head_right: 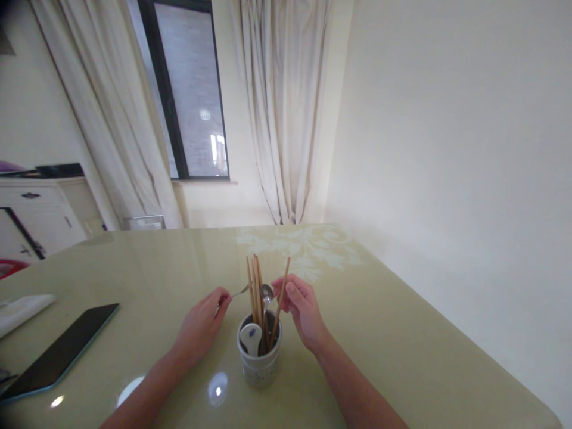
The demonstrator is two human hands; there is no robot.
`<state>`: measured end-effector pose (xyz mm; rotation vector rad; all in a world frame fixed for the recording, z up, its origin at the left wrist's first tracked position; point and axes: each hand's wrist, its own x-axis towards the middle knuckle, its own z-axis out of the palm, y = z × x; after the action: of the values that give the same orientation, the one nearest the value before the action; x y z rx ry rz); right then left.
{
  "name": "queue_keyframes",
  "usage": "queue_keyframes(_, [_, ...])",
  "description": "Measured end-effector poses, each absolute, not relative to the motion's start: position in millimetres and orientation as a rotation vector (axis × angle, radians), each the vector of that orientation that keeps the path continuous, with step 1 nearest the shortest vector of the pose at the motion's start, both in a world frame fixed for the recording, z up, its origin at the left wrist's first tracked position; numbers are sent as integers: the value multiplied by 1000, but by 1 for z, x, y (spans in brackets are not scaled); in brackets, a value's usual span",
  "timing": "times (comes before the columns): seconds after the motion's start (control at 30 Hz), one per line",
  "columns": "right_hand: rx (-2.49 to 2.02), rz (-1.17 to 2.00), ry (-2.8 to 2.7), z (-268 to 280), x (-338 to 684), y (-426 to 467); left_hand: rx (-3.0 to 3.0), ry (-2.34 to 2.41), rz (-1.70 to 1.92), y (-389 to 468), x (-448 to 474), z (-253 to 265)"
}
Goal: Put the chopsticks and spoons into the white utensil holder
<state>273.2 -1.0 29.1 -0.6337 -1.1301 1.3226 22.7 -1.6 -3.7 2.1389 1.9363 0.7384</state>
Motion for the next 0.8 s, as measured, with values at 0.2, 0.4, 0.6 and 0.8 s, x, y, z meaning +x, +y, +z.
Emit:
queue_keyframes(0.2, [-661, 1326, -1158, 23, 272, 4, 2140, 1924, 757, 0, 22, -8])
queue_keyframes(0.4, [-698, 1299, -1214, 20, 272, 6, 2131, 1817, 841, -1, 23, -10])
queue_keyframes(0.6, [-729, 1355, -1234, 19, 270, 6, 2027, 1548, 1009, -1, 31, -13])
queue_keyframes(0.8, [-718, 1443, -1218, 19, 265, 3, 1982, 1472, 1060, -2, 34, -15])
